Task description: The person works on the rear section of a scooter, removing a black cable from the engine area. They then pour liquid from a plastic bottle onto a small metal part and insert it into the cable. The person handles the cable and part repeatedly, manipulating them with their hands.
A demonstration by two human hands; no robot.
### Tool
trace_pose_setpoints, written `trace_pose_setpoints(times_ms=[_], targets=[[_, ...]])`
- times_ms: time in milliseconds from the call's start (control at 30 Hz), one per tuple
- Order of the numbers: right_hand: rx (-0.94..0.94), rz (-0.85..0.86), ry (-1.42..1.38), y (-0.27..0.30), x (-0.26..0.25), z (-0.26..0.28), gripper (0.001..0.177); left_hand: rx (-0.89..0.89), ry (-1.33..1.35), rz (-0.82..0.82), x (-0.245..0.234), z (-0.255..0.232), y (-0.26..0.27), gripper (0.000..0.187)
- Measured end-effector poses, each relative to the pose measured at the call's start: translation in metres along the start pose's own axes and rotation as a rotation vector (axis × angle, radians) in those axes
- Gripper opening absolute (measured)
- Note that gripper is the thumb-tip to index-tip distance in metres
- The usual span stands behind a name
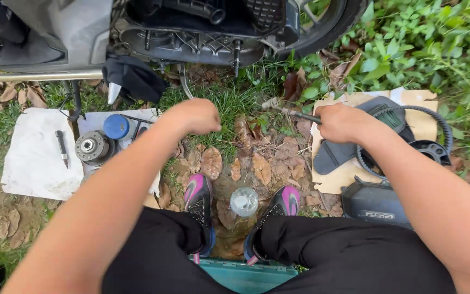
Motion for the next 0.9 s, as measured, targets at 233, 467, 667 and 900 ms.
trace_pose_setpoints(times_ms=[233, 467, 667, 900], targets=[[0.044, -0.224, 0.238, 0.11, -0.036, 0.065, 0.051, 0.174, 0.423, -0.617, -0.076, -0.045, 0.129, 0.027], [-0.027, -0.351, 0.328, 0.105, -0.019, 0.109, 0.047, 0.389, 0.172, -0.413, -0.024, -0.059, 0.087, 0.055], [-0.078, -0.383, 0.401, 0.088, -0.012, 0.13, 0.048, 0.403, -0.012, -0.346, -0.001, -0.037, 0.063, 0.061], [-0.12, -0.532, 0.55, 0.089, -0.008, 0.136, 0.051, 0.38, 0.009, -0.389, 0.005, -0.031, 0.042, 0.035]])
Point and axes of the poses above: each hand's wrist, its own y-axis away from the middle knuckle, its own x-axis out of the palm, z = x × y, the point moved 7 cm from there along -y, towards the middle knuckle, and after that the axes turned 7 degrees about -y, right-handed, at the moved point
